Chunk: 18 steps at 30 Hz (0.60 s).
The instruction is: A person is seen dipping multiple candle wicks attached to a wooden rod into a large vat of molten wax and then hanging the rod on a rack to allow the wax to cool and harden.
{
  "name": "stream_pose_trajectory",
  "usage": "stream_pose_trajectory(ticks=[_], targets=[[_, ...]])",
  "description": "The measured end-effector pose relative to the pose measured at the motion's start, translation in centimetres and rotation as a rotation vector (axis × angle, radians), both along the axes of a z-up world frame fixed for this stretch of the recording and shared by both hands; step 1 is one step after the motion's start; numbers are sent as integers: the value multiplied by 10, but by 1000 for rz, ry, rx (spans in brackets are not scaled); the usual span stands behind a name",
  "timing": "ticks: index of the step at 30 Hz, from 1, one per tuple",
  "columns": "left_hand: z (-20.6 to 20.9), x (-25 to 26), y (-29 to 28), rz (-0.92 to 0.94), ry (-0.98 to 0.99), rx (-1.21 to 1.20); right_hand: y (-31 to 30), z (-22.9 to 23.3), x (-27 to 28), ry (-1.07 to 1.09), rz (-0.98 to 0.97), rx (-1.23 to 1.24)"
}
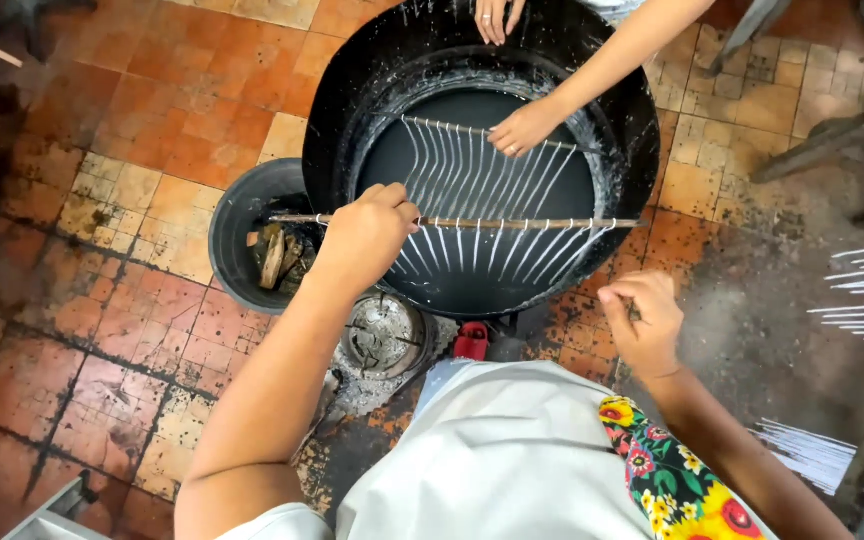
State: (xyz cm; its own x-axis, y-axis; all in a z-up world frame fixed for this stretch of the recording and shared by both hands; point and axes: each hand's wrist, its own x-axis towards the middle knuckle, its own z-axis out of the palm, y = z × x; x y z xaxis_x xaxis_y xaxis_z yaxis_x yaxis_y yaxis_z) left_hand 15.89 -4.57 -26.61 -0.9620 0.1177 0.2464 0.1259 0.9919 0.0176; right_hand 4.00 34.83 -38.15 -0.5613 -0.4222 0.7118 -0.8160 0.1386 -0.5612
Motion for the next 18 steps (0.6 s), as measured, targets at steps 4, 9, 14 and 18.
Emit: stream_pose_trajectory(ticks=[4, 9, 14, 18], targets=[[4, 13, 8, -3, 12, -55, -7, 3, 27, -131, -32, 12], [-17, 21, 11, -11, -16, -30, -15, -24, 32, -123, 17, 36], [-47, 11, 9, -42, -18, -53, -26, -33, 41, -26, 159, 208], [-98, -18, -4, -42, -12, -80, -45, -49, 27, -30, 135, 229]])
